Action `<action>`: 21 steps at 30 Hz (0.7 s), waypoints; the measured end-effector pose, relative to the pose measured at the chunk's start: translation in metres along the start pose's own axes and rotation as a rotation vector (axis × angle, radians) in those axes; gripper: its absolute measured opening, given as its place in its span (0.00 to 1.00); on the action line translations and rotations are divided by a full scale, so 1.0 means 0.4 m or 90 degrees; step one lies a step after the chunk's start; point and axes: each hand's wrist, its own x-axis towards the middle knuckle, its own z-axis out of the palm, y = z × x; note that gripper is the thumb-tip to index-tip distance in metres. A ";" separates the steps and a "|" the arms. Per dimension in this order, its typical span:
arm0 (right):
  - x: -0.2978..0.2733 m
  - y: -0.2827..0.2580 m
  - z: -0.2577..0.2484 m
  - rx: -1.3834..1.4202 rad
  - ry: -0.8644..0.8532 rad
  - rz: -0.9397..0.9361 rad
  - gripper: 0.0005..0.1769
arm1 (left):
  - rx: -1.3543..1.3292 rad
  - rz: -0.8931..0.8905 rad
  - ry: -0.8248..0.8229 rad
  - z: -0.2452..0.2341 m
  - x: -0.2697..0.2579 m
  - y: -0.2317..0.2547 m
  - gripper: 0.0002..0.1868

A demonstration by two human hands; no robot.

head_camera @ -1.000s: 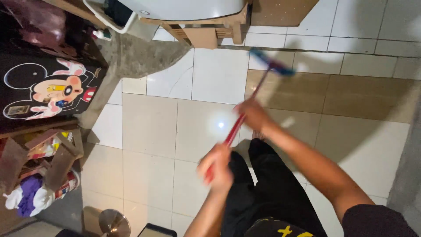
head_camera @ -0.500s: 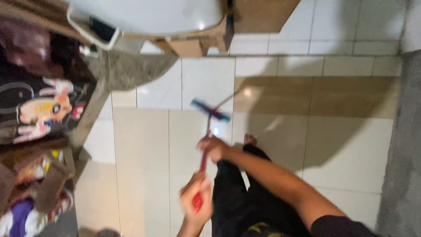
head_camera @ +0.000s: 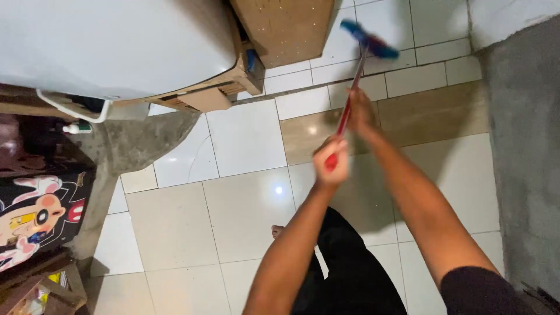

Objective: The person performs various cleaning tasks including wiping a surface with a cloth, sweeping a tiled floor with a broom, and organizing items on a cluttered surface.

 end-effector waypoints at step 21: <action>-0.809 0.346 0.685 -0.601 -0.738 -0.401 0.07 | 0.170 -0.023 0.339 -0.574 -0.186 0.754 0.18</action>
